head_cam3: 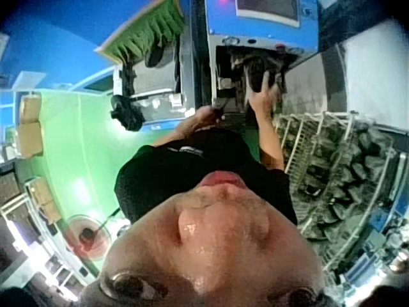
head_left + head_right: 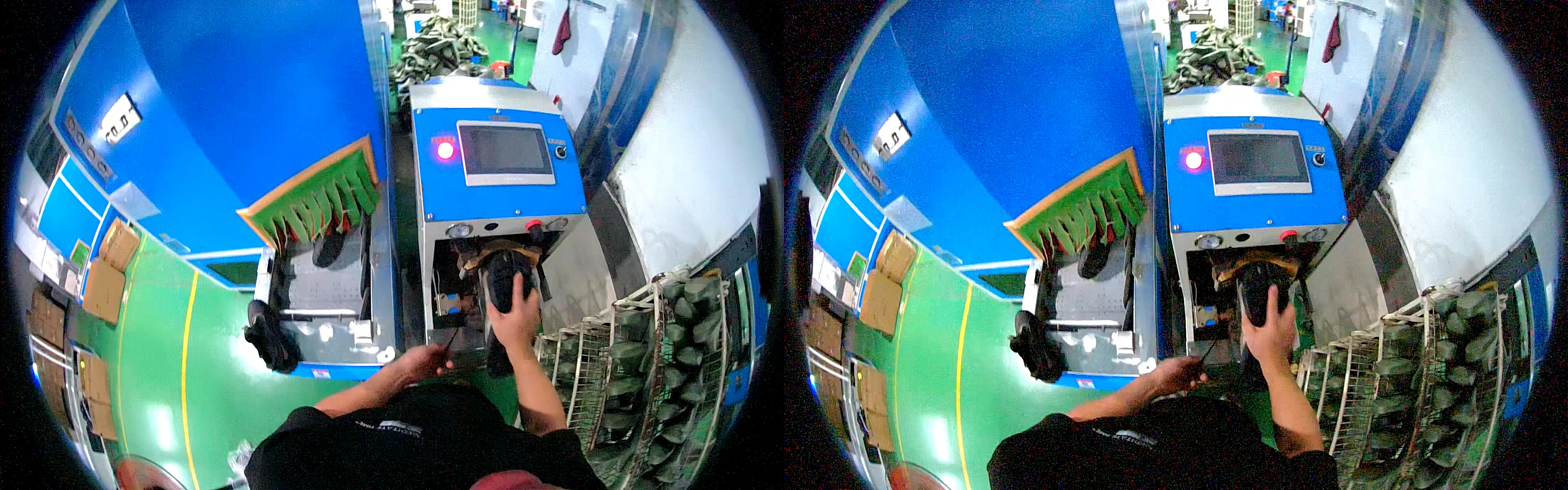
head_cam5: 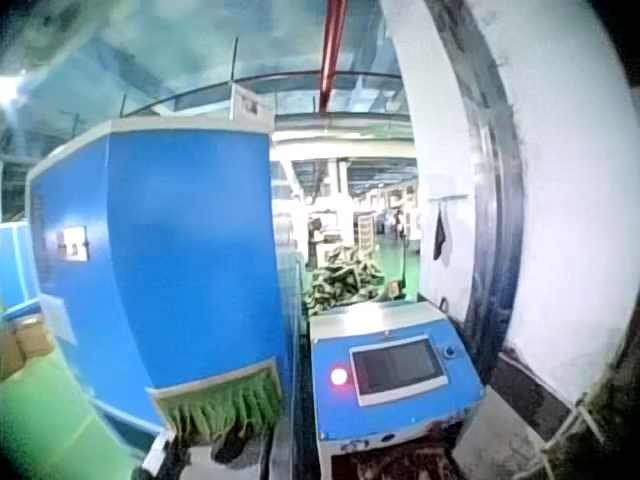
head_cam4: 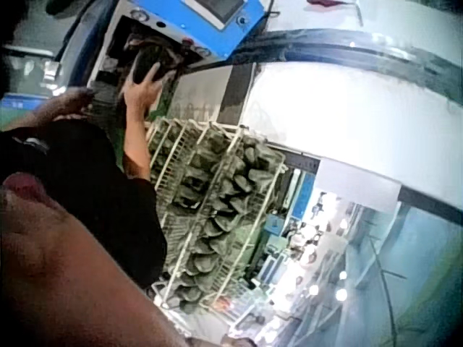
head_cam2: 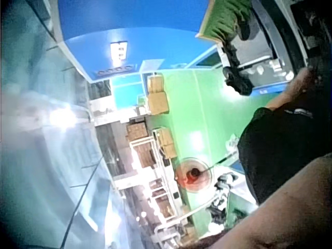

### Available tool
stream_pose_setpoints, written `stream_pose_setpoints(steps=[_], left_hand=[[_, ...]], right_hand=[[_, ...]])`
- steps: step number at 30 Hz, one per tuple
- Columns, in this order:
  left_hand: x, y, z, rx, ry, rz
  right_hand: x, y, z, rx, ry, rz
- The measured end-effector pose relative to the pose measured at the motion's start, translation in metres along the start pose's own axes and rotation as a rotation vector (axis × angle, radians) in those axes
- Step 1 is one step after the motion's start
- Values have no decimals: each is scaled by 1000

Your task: The person operates a shoe-making machine by placing a shoe on a mold, activating the machine with a control panel, and then removing the shoe to place it on a conveyor belt.

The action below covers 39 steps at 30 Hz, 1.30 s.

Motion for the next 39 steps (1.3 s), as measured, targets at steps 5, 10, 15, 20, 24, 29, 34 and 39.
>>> stream_pose_setpoints(steps=[5,10,15,20,24,29,34,39], left_hand=[[0,-53,1,-312,55,-92],[-23,-95,16,-346,247,-103],[-38,-98,26,-330,267,-265],[-45,-87,30,-242,78,-428],[-89,-83,35,-394,464,-157],[-25,-63,80,-39,156,-364],[-12,62,34,104,-45,-318],[28,13,83,54,-336,-750]], right_hand=[[20,56,86,117,53,-97],[18,74,151,220,347,16],[57,84,186,-177,-129,-71],[0,134,192,-311,180,-254],[73,65,189,-247,-991,-873],[45,-68,142,-413,-1075,-1621],[4,-33,141,-197,-937,-1636],[95,17,238,-305,-661,-1030]])
Point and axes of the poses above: each hand's wrist, its own z-axis away from the middle knuckle, its own y-axis out of the back of the hand, x = y × z, the point moved 9 cm from there along -z, towards the middle knuckle, and after that the axes turned 6 degrees about x, right-handed, at the moved point
